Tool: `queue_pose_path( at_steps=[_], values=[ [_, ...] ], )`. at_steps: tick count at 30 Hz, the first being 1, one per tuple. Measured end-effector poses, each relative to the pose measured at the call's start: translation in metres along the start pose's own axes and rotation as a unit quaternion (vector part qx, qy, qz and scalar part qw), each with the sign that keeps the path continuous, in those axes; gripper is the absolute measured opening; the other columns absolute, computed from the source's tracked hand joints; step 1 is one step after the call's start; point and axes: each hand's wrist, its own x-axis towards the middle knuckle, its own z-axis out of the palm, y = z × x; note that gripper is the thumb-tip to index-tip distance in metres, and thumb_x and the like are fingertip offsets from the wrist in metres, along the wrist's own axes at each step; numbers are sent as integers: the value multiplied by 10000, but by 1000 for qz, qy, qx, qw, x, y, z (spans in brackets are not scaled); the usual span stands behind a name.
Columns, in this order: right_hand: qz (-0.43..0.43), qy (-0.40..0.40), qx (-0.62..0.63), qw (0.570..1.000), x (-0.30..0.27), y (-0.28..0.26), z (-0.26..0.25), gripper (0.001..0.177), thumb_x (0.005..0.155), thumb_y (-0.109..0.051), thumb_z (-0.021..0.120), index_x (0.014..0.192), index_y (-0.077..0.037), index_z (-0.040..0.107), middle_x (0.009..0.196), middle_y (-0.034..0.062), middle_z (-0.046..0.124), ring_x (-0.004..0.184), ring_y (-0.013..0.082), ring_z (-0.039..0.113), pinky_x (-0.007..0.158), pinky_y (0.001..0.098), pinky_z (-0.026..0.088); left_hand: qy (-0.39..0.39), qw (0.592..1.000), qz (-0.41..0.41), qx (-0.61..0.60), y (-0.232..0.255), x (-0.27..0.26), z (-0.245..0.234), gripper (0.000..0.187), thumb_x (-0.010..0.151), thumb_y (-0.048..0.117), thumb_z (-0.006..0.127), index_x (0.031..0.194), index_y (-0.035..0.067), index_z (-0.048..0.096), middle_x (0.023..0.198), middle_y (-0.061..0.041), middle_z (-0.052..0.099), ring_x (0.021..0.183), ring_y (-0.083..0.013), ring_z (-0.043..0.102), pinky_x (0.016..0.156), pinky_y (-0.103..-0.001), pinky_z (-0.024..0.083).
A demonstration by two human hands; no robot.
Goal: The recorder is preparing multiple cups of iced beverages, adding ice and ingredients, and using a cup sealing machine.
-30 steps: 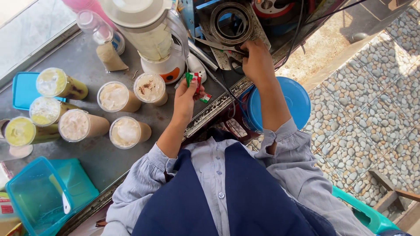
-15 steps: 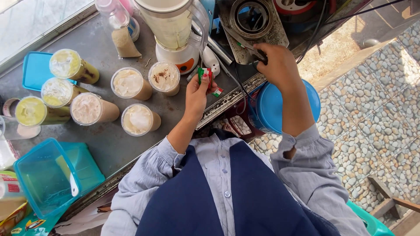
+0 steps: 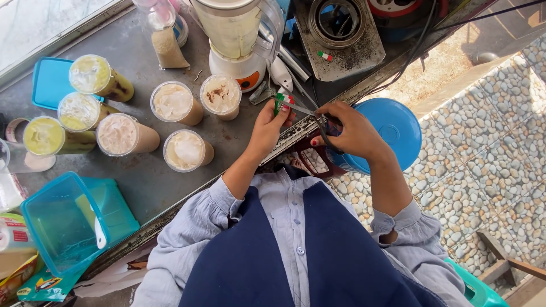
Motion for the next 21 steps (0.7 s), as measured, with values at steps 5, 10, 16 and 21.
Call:
queue_pose_path(
  at_steps=[5, 10, 16, 21],
  values=[
    [4, -14, 9, 1000, 7, -4, 2, 693, 634, -459, 915, 1186, -107, 688, 988, 11, 602, 797, 157, 605, 700, 314, 511, 13, 1000, -4, 27, 0, -2, 1, 214, 1068, 251, 586, 1111, 42, 605, 974, -29, 672, 883, -95, 629, 815, -261, 532],
    [-8, -23, 23, 999, 10, -4, 6, 682, 640, -441, 919, 1188, -102, 697, 959, 16, 604, 777, 148, 598, 688, 305, 511, 20, 998, -16, 51, 15, -9, 1, 207, 1066, 239, 595, 1085, 35, 630, 914, -22, 674, 837, -91, 623, 790, -253, 525],
    [1, -30, 45, 999, 12, 3, 10, 656, 624, -397, 923, 1175, -105, 720, 936, 8, 638, 764, 141, 604, 680, 306, 511, 18, 997, -23, 68, 21, -12, -3, 203, 1052, 222, 608, 1106, 29, 638, 881, -16, 668, 813, -81, 617, 767, -245, 513],
    [-16, -25, 11, 999, 12, -11, 6, 660, 600, -375, 952, 1153, -101, 717, 916, 2, 641, 750, 127, 601, 666, 303, 501, 3, 996, -23, 87, 14, -11, -9, 208, 1040, 188, 609, 1150, 15, 643, 893, -2, 664, 817, -66, 612, 761, -229, 511]
  ],
)
